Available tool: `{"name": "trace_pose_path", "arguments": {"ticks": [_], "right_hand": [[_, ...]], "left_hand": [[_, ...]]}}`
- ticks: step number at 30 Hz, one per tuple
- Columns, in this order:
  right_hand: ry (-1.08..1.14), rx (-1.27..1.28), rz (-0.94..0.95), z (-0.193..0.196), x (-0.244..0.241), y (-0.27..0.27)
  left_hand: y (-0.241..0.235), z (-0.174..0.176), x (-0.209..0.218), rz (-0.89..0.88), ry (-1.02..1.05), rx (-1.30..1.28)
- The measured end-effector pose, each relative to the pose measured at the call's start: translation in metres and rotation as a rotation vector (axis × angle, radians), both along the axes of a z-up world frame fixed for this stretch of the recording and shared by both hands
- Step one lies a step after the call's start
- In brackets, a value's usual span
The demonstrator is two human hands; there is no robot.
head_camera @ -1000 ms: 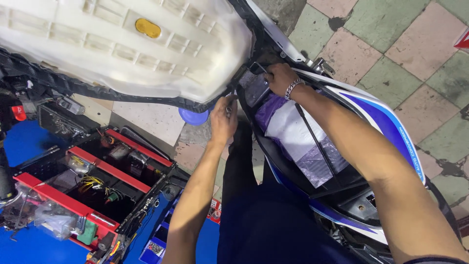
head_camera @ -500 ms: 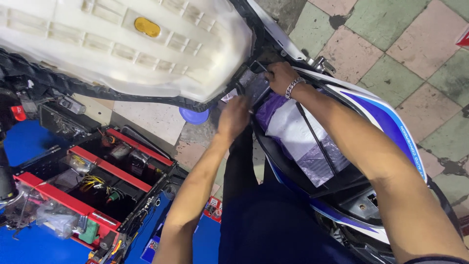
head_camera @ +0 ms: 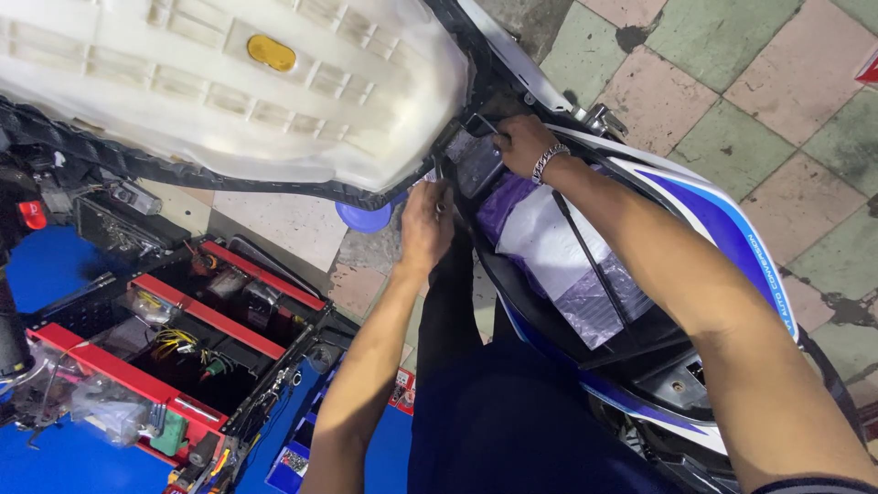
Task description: The person selects a socket wrench from a tool rack and uses it to tighten a bolt on the underside of a scooter's seat. After securing the bolt, the person places the seat back onto the scooter frame and closes it.
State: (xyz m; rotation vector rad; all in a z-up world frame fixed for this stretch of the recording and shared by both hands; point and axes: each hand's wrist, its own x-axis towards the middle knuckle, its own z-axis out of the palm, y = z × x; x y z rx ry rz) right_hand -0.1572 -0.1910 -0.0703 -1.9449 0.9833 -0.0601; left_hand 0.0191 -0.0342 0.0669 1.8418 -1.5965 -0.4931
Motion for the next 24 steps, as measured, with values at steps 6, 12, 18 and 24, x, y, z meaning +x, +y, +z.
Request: {"name": "trace_pose_path", "arguments": {"ticks": [6, 12, 18, 24], "right_hand": [[-0.019, 0.031, -0.018, 0.006, 0.000, 0.000], [-0.017, 0.030, -0.031, 0.001, 0.001, 0.002], [-0.024, 0.046, -0.012, -0.001, 0.001, 0.000], [-0.017, 0.007, -0.001, 0.002, 0.001, 0.000]], "left_hand": [[-0.024, 0.023, 0.007, 0.047, 0.095, 0.133], [-0.027, 0.027, 0.013, 0.010, 0.132, 0.126], [-0.031, 0.022, 0.025, -0.017, 0.254, 0.140], [-0.001, -0.040, 0.014, -0.147, 0.068, 0.197]]}}
